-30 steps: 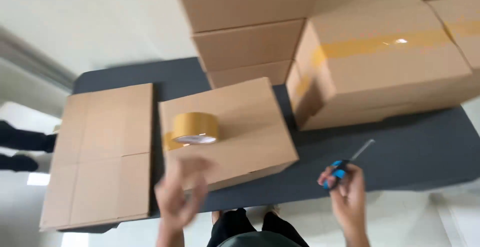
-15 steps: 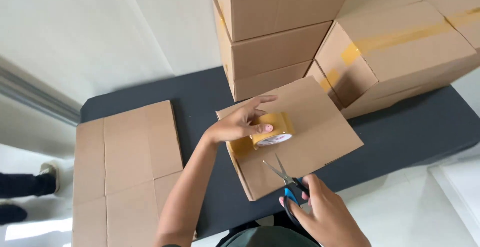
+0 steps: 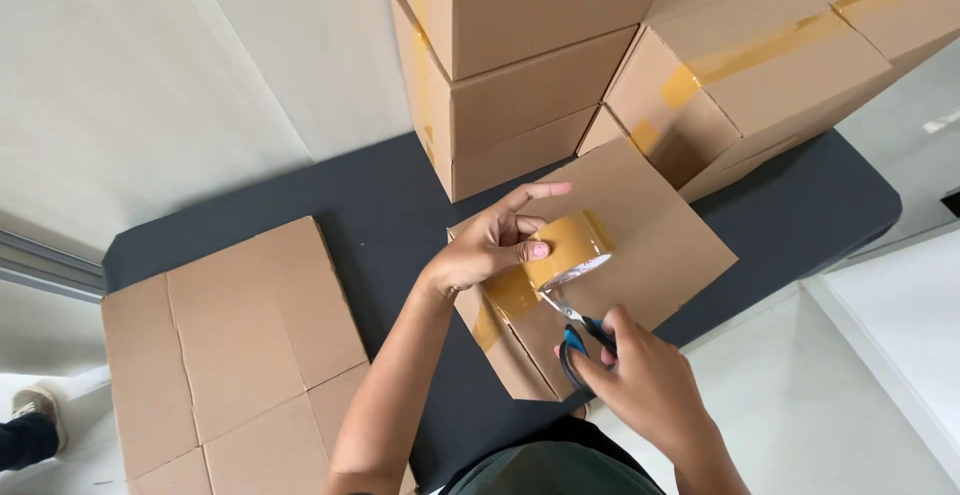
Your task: The person assembles cardboard boxes by hand, seals the bottoms with tape, and then stacks the completed boxes on a table.
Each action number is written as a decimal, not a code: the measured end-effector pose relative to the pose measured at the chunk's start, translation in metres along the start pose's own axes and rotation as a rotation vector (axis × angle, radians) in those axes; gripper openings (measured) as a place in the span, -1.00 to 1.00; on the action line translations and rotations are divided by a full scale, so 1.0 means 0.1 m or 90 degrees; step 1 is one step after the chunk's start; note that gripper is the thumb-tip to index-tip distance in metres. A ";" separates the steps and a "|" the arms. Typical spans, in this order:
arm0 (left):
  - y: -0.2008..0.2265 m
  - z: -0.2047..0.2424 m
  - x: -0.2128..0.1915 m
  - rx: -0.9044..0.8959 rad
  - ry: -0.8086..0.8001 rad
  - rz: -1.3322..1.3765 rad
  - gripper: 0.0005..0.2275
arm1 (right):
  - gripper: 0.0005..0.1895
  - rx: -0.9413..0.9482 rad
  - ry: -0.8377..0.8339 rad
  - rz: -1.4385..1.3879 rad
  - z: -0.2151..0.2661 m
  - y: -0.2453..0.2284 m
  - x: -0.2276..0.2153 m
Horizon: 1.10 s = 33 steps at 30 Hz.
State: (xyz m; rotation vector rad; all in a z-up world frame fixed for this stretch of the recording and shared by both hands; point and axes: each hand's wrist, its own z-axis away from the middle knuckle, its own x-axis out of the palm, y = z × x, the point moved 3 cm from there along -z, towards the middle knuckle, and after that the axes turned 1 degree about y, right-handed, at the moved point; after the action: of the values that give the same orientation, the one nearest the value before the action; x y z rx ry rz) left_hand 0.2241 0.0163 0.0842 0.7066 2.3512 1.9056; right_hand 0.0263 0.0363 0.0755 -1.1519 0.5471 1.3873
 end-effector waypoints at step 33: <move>0.00 0.20 0.03 0.269 0.171 0.260 -0.45 | -0.56 -0.180 0.341 0.198 -0.22 0.04 0.36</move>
State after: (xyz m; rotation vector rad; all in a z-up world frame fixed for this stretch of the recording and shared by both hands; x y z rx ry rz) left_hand 0.2273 0.0357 0.0803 1.0948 3.0287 1.7284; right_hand 0.0365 0.0335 0.0342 -1.7454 0.9623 1.4466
